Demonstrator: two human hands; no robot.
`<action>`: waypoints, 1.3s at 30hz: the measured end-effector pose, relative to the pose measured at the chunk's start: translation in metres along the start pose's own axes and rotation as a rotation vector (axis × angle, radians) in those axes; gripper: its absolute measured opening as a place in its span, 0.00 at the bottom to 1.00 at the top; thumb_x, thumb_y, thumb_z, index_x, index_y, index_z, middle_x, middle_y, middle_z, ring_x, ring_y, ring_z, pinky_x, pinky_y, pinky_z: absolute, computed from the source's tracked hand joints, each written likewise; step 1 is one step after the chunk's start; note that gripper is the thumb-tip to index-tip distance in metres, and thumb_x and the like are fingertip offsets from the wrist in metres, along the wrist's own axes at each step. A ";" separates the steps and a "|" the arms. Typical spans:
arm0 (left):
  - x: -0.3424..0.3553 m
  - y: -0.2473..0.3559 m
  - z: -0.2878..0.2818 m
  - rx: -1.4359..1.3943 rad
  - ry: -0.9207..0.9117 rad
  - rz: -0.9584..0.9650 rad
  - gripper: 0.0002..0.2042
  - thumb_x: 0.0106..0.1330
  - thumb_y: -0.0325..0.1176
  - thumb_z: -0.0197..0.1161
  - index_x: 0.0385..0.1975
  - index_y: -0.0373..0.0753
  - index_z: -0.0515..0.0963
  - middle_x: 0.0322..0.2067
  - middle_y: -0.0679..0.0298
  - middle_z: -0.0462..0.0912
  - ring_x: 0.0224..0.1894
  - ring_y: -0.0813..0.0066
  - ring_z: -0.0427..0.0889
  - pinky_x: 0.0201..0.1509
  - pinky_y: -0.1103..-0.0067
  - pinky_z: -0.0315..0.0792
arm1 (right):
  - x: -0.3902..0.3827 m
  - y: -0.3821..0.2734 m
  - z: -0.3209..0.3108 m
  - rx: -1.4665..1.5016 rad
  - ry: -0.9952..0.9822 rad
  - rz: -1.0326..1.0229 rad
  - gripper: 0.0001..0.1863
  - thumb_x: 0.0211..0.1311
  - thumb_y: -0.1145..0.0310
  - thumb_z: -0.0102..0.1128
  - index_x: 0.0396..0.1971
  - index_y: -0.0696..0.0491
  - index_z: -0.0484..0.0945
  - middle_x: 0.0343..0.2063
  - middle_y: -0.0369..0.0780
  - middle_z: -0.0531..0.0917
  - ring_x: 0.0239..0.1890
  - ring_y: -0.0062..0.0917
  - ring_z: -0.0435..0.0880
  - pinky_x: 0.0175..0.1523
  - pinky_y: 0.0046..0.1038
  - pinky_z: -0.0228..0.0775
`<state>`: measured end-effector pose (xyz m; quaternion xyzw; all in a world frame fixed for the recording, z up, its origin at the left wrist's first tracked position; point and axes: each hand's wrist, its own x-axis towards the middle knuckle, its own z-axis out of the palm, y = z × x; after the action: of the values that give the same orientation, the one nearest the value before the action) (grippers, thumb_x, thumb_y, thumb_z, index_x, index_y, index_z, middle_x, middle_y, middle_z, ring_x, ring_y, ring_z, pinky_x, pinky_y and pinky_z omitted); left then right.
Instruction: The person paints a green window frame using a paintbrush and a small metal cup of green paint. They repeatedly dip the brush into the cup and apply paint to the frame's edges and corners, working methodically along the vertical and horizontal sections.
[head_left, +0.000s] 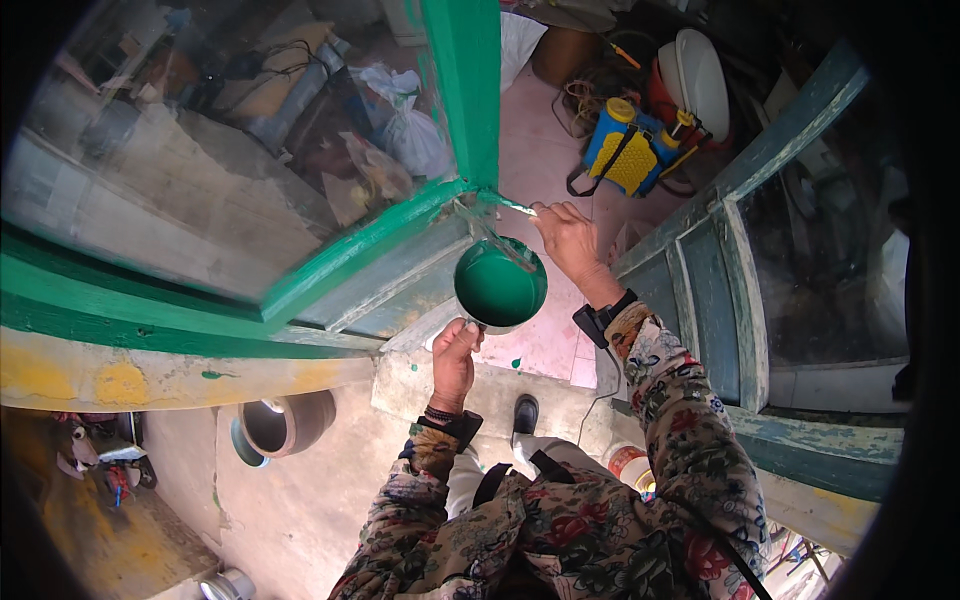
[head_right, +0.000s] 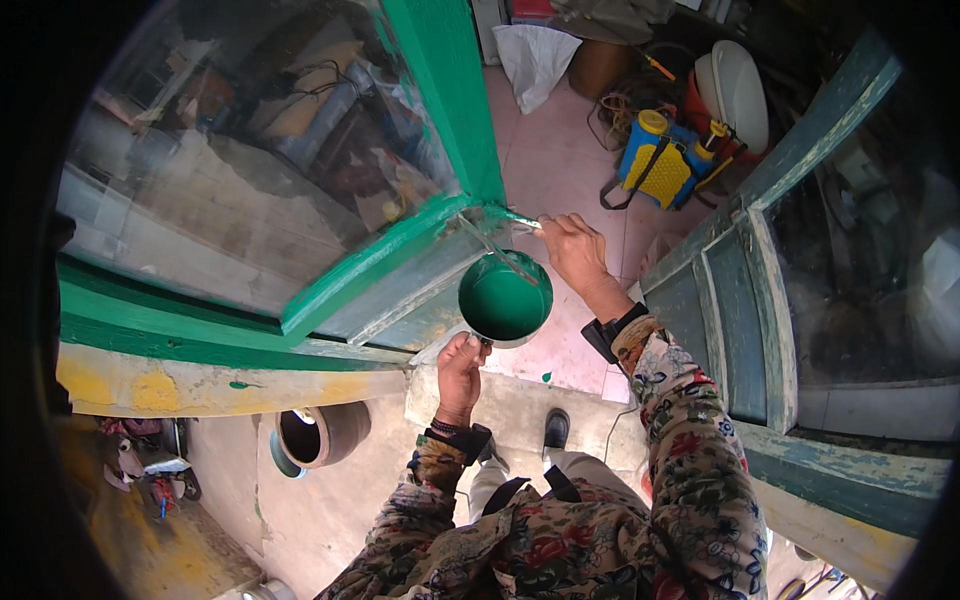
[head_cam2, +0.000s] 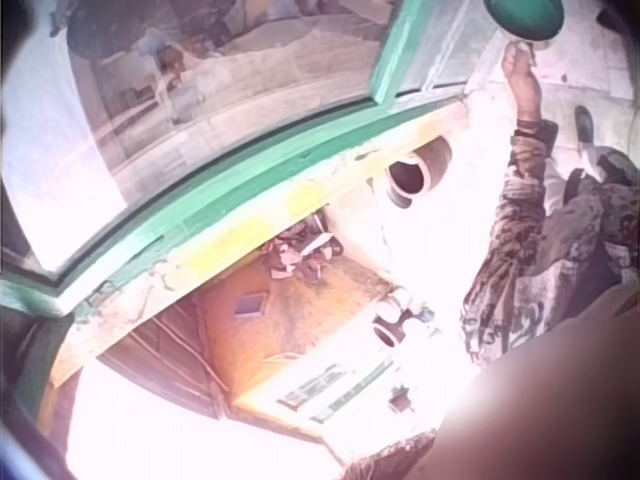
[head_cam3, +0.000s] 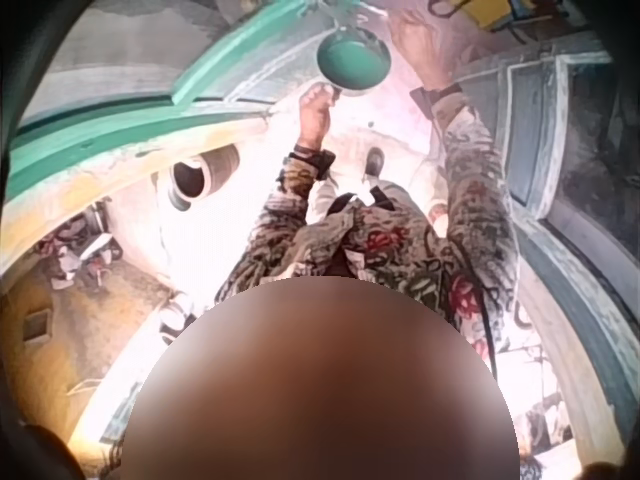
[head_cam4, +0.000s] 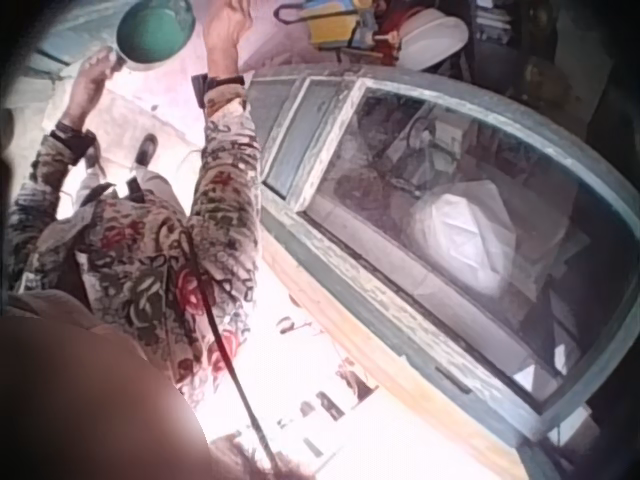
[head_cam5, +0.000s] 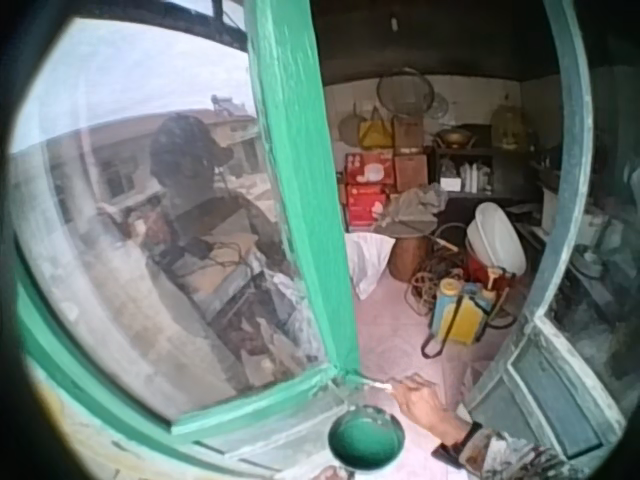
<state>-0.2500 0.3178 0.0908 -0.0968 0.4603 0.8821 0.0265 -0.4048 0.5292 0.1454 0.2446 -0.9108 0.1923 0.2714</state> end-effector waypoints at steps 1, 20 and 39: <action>0.001 0.000 0.000 -0.017 -0.018 0.013 0.13 0.65 0.34 0.60 0.18 0.39 0.69 0.20 0.66 0.71 0.30 0.76 0.70 0.41 0.79 0.62 | 0.001 -0.002 -0.002 0.007 0.044 0.028 0.10 0.57 0.67 0.64 0.36 0.56 0.81 0.26 0.40 0.81 0.29 0.31 0.80 0.31 0.31 0.72; -0.002 0.000 0.001 -0.044 -0.041 0.034 0.13 0.66 0.32 0.59 0.19 0.38 0.69 0.21 0.68 0.69 0.27 0.80 0.65 0.36 0.83 0.59 | 0.043 -0.034 -0.025 -0.071 0.110 -0.124 0.08 0.54 0.68 0.65 0.33 0.54 0.81 0.24 0.38 0.80 0.27 0.30 0.79 0.28 0.30 0.71; -0.002 0.002 0.000 -0.045 -0.009 0.007 0.15 0.65 0.34 0.60 0.16 0.41 0.67 0.17 0.69 0.68 0.30 0.76 0.70 0.43 0.79 0.64 | 0.037 -0.012 -0.035 -0.242 0.019 -0.042 0.06 0.53 0.69 0.62 0.30 0.53 0.80 0.22 0.39 0.79 0.27 0.33 0.81 0.30 0.32 0.73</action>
<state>-0.2479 0.3171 0.0931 -0.0917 0.4405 0.8928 0.0232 -0.4108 0.5239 0.1972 0.2271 -0.9195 0.0775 0.3114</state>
